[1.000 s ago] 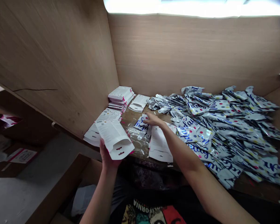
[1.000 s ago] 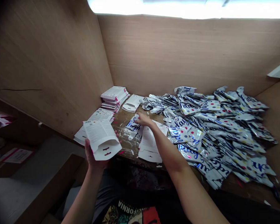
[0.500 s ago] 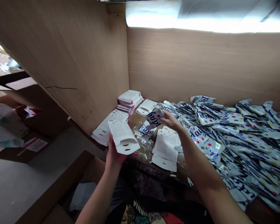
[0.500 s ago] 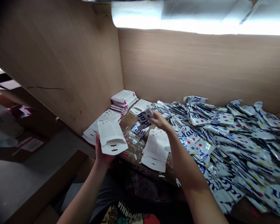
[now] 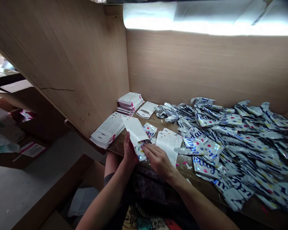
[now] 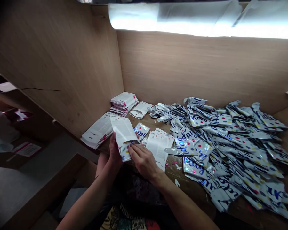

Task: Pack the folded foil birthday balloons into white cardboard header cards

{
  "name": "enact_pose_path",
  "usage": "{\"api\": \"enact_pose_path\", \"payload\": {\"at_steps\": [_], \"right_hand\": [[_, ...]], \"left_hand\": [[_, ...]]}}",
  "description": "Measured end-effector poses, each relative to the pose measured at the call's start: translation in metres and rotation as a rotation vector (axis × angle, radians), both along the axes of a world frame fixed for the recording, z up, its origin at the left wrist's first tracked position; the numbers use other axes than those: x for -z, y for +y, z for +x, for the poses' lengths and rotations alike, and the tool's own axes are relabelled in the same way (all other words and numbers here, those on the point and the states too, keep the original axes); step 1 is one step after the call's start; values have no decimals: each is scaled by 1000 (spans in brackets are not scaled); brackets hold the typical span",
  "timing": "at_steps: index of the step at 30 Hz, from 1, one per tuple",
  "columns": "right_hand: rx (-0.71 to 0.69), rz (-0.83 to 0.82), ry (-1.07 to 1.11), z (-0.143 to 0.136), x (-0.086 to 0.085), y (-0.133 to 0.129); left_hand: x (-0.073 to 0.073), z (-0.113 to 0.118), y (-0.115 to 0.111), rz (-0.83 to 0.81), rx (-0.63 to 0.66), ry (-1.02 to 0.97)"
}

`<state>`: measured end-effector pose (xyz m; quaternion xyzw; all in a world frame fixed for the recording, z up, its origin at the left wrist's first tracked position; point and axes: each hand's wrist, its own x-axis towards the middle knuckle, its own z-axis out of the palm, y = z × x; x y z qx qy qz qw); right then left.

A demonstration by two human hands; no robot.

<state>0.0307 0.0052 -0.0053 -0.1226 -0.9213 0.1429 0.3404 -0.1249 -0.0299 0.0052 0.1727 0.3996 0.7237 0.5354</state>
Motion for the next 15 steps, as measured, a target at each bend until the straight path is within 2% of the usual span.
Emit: {"api": "enact_pose_path", "payload": {"at_steps": [2,5,7,9,10,12,15], "right_hand": [[120,-16,-37,-6,-3,-8],[221,-36,-6,-9,-7,-32],[156,-52,-41,-10,-6,-45],[59,-68,-154,-12,-3,-47],[37,-74,-213,-14,-2,-42],[94,-94,-260,-23,1,-17],[353,-128,-205,-50,-6,46]], "left_hand": [[3,4,1,10,31,-1],[9,1,1,-3,-31,40],[14,-1,-1,-50,-58,69],[19,0,-4,-80,-11,44],[21,3,-5,-75,37,5],[24,10,-7,-23,143,-102],[27,11,-8,79,229,-212]]}}
